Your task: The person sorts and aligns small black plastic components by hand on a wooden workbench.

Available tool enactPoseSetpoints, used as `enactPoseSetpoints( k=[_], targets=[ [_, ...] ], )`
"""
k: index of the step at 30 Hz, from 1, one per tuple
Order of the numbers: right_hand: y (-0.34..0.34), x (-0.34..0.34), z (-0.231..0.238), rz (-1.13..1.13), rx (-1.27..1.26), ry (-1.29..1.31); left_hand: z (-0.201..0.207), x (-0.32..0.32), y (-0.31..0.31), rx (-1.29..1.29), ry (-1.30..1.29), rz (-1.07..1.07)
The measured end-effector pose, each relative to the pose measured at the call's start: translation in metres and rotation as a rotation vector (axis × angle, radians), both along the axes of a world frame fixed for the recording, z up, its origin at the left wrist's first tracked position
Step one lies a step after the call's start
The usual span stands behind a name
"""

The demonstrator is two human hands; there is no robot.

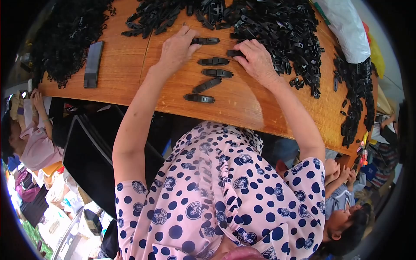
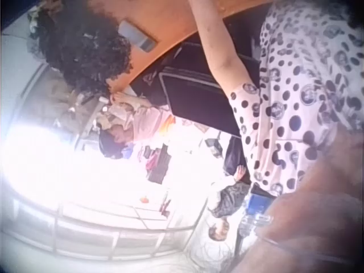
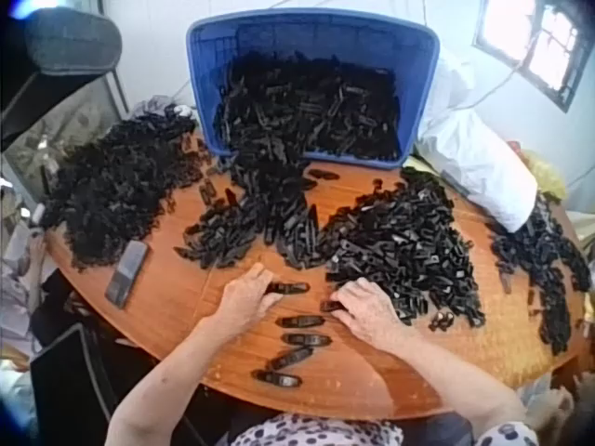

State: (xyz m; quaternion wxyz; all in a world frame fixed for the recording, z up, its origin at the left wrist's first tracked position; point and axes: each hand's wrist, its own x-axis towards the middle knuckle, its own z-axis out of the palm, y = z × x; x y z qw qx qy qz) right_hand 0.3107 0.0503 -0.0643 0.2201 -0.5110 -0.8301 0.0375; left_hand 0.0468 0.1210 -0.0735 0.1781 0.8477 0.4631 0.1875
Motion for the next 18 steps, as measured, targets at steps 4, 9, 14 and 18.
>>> enactPoseSetpoints(
  k=[4, 9, 14, 18],
  targets=[
    [0.003, 0.0, 0.011, -0.013, -0.005, -0.169, -0.005, -0.003, 0.003, 0.018, 0.004, -0.06],
    [0.021, -0.008, 0.033, 0.052, -0.016, -0.058, -0.007, 0.001, 0.002, 0.046, -0.043, -0.125],
    [0.038, -0.014, 0.032, 0.182, -0.078, -0.233, -0.008, -0.001, 0.0, 0.048, -0.123, -0.165],
    [0.041, -0.02, 0.035, 0.212, -0.237, -0.255, -0.006, 0.0, -0.002, 0.031, -0.142, -0.166]
  ],
)
